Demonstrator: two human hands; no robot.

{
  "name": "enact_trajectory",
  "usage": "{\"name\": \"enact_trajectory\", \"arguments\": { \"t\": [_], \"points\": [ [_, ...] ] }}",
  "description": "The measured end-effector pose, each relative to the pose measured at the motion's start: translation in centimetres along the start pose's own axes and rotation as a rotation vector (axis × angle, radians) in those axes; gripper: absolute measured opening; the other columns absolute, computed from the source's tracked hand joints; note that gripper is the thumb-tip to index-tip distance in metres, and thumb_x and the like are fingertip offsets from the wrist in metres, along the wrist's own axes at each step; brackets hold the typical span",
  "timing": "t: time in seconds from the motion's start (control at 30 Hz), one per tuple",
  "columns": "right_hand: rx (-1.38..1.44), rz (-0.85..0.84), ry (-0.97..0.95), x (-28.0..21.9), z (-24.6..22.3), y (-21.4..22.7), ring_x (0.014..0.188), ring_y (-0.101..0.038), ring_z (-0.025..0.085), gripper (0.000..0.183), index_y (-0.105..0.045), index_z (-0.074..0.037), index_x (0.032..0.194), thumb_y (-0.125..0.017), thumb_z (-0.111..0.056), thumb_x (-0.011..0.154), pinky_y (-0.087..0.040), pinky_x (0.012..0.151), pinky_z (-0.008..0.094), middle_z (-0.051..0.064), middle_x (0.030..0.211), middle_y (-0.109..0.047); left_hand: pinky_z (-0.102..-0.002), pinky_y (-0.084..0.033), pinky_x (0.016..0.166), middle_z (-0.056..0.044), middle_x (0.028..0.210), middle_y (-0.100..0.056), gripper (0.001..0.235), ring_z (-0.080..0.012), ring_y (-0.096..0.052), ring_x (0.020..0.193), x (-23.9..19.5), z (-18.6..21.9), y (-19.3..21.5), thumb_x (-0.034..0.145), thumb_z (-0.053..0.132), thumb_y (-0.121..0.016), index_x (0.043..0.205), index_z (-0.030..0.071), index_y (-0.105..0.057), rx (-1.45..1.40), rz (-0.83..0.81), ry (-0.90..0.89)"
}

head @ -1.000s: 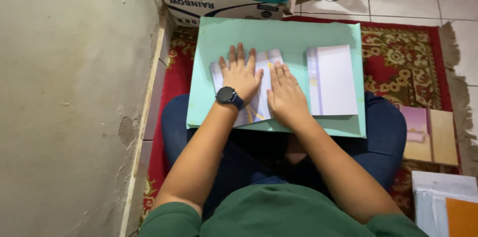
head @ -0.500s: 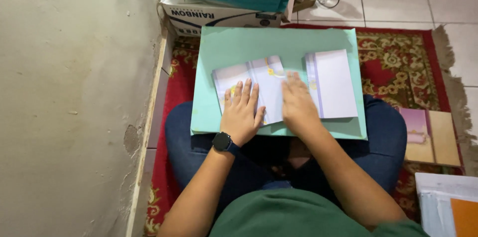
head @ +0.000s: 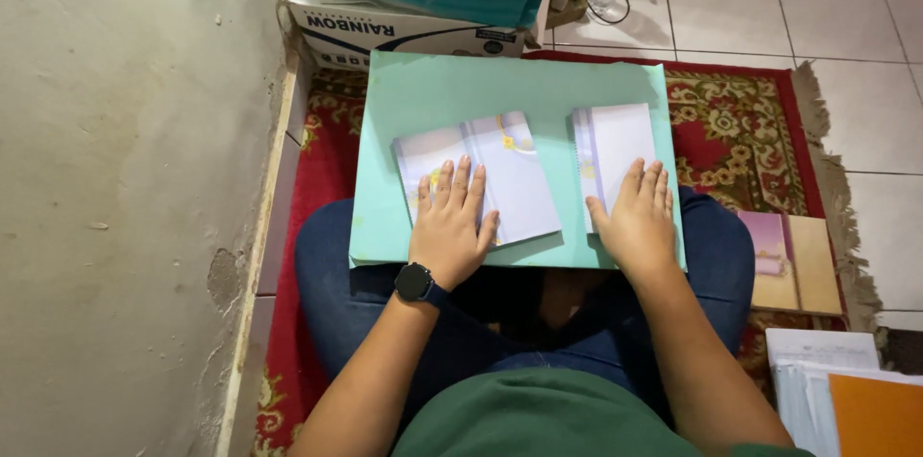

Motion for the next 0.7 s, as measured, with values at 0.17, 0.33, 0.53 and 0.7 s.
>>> {"name": "enact_trajectory", "arguments": {
  "t": [0.17, 0.33, 0.53, 0.7],
  "points": [
    [0.094, -0.12, -0.032, -0.4, -0.2, 3.9, 0.146, -0.035, 0.051, 0.068, -0.051, 0.007, 0.145, -0.054, -0.042, 0.098, -0.031, 0.117, 0.059, 0.039, 0.154, -0.037, -0.057, -0.007, 0.121, -0.017, 0.163, -0.032, 0.066, -0.0364, -0.026, 0.151, -0.3, -0.1, -0.2, 0.103, 0.048, -0.036, 0.157, 0.01, -0.035, 0.009, -0.01, 0.007],
    [0.145, -0.125, -0.227, 0.2, 5.4, 4.0, 0.131, -0.056, 0.035, 0.048, -0.07, -0.024, 0.132, -0.041, -0.049, 0.102, -0.046, 0.104, 0.057, -0.003, 0.155, -0.052, -0.057, -0.007, 0.121, -0.018, 0.163, -0.032, 0.068, -0.0364, -0.026, 0.152, -0.1, -0.4, -0.3, 0.102, 0.05, -0.036, 0.157, 0.01, -0.036, -0.005, 0.009, 0.018],
    [0.533, 0.264, 0.06, -3.5, -1.5, 17.8, 0.065, -0.051, 0.027, 0.025, -0.064, 0.01, 0.106, -0.048, -0.008, 0.112, -0.042, 0.061, 0.041, 0.018, 0.08, -0.062, -0.055, -0.022, 0.116, -0.028, 0.151, -0.046, 0.051, -0.0481, -0.034, 0.144, 0.0, -2.9, 3.0, 0.092, 0.022, -0.059, 0.138, 0.001, -0.055, -0.565, 0.159, 0.042],
    [1.285, 0.3, -0.101, -1.3, 1.0, 13.2, 0.099, -0.058, 0.01, 0.022, -0.057, -0.002, 0.12, -0.041, -0.017, 0.115, -0.048, 0.093, 0.021, 0.006, 0.113, -0.062, -0.057, -0.019, 0.119, -0.027, 0.16, -0.032, 0.048, -0.0491, -0.019, 0.151, -1.6, -7.7, 5.3, 0.094, 0.012, -0.055, 0.14, -0.002, -0.052, -0.476, 0.369, 0.196]
  ]
}}
Point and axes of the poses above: each hand's wrist, its own x-axis towards the middle knuckle, its own y-axis out of the back of the hand, z = x × y, the point moved 9 cm from there along x, towards the middle knuckle
